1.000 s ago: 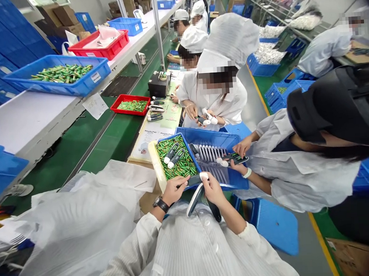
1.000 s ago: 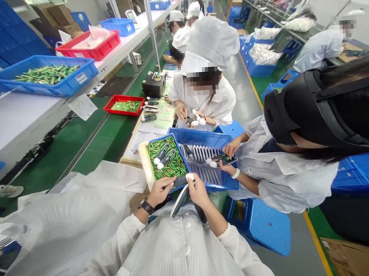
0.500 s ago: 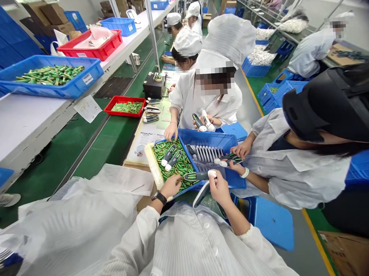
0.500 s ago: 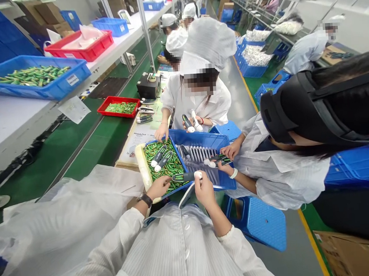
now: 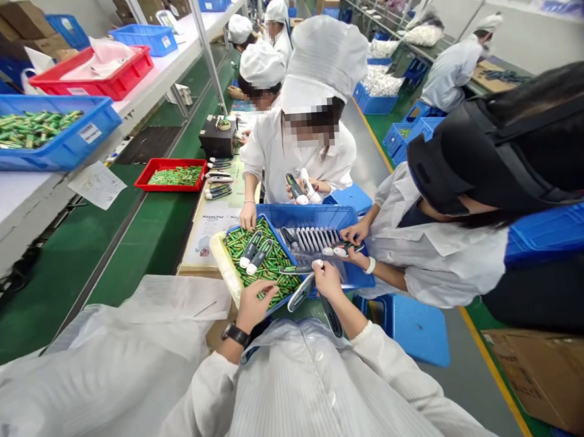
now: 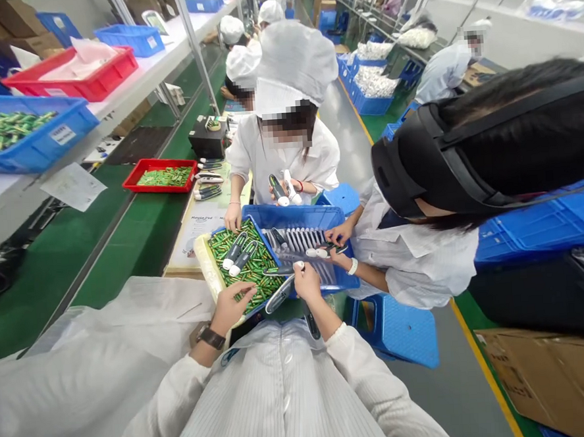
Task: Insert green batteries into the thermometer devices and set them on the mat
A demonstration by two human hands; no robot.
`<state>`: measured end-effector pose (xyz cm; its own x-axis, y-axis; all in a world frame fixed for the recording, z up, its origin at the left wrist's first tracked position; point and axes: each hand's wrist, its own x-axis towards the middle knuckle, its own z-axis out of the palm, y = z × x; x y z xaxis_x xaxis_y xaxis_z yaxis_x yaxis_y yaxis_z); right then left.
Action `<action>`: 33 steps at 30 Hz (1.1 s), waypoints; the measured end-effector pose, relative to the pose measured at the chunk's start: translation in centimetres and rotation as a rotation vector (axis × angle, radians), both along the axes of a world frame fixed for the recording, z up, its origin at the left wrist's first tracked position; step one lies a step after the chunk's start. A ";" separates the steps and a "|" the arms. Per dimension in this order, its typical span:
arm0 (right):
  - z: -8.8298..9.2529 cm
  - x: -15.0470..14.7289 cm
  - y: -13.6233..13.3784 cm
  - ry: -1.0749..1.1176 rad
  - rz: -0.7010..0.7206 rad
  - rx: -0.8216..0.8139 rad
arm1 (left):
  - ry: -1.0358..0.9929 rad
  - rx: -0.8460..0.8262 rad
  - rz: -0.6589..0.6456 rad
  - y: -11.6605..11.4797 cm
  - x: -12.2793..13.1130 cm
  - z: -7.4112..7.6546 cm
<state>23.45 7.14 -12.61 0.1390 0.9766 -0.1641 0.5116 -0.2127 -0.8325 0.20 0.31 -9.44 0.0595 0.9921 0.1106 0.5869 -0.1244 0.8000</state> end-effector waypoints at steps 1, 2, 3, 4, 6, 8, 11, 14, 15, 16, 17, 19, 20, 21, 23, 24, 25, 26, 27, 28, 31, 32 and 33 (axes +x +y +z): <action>0.1 -0.3 0.3 -0.017 -0.004 -0.006 | -0.062 0.040 0.024 -0.7 0.7 0.6; 0.3 -0.7 0.6 -0.033 -0.010 -0.006 | -0.089 0.076 0.030 -1.3 1.4 1.1; 0.5 -1.1 0.9 -0.053 -0.016 0.002 | -0.098 0.115 0.025 -1.8 2.2 1.4; 0.6 -1.5 1.0 -0.073 -0.022 0.020 | -0.095 0.155 0.014 -2.1 2.8 1.6; 0.8 -2.1 1.2 -0.101 -0.024 0.068 | -0.073 0.227 -0.014 -2.6 3.7 1.4; 1.0 -2.6 1.1 -0.085 -0.014 0.088 | -0.038 0.270 -0.013 -2.8 3.9 1.1; 1.1 -3.0 0.5 0.000 -0.001 0.075 | -0.025 0.266 0.048 -3.1 3.3 0.7; 0.9 -3.5 -0.1 0.090 0.000 0.047 | -0.053 0.220 0.084 -3.9 2.4 0.8; 0.8 -3.7 -0.3 0.109 0.002 0.036 | -0.057 0.209 0.090 -4.2 2.1 0.7; 0.7 -3.9 -0.4 0.122 0.005 0.022 | -0.056 0.203 0.099 -4.5 1.9 0.7; 0.5 -4.1 -0.5 0.131 0.010 0.007 | -0.051 0.201 0.107 -4.8 1.8 0.6; 0.4 -4.6 -0.7 0.145 0.022 -0.028 | -0.032 0.207 0.118 -5.3 1.5 0.2; 0.3 -4.8 -0.8 0.152 0.026 -0.043 | -0.025 0.215 0.124 -5.5 1.3 0.0; 0.3 -5.0 -0.8 0.158 0.030 -0.056 | -0.020 0.224 0.129 -5.6 1.2 -0.2; 0.3 -5.4 -0.8 0.161 0.033 -0.067 | -0.020 0.237 0.135 -5.7 1.1 -0.5; 0.3 -5.5 -0.8 0.156 0.034 -0.065 | -0.020 0.244 0.138 -5.8 1.1 -0.4; 0.4 -5.6 -0.7 0.147 0.034 -0.057 | -0.020 0.255 0.142 -5.8 1.1 -0.2; 0.4 -5.7 -0.7 0.136 0.036 -0.041 | -0.018 0.270 0.149 -5.9 1.2 0.1; 0.5 -5.8 -0.7 0.126 0.037 -0.022 | -0.014 0.289 0.163 -6.0 1.2 0.5; 0.6 -5.8 -0.7 0.120 0.037 -0.007 | -0.011 0.308 0.179 -6.2 1.3 1.1; 0.8 -5.7 -0.8 0.129 0.045 -0.014 | -0.008 0.332 0.205 -6.6 1.5 2.9; 0.8 -5.7 -0.8 0.133 0.048 -0.027 | -0.001 0.325 0.196 -6.7 1.6 3.3; 0.9 -5.7 -0.9 0.132 0.048 -0.034 | 0.012 0.311 0.178 -6.7 1.6 3.7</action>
<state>17.79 6.25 -11.74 0.0675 0.9751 -0.2111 0.4083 -0.2201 -0.8859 1.85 -6.36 -5.78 -0.1083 0.9059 0.4094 0.6302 -0.2559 0.7330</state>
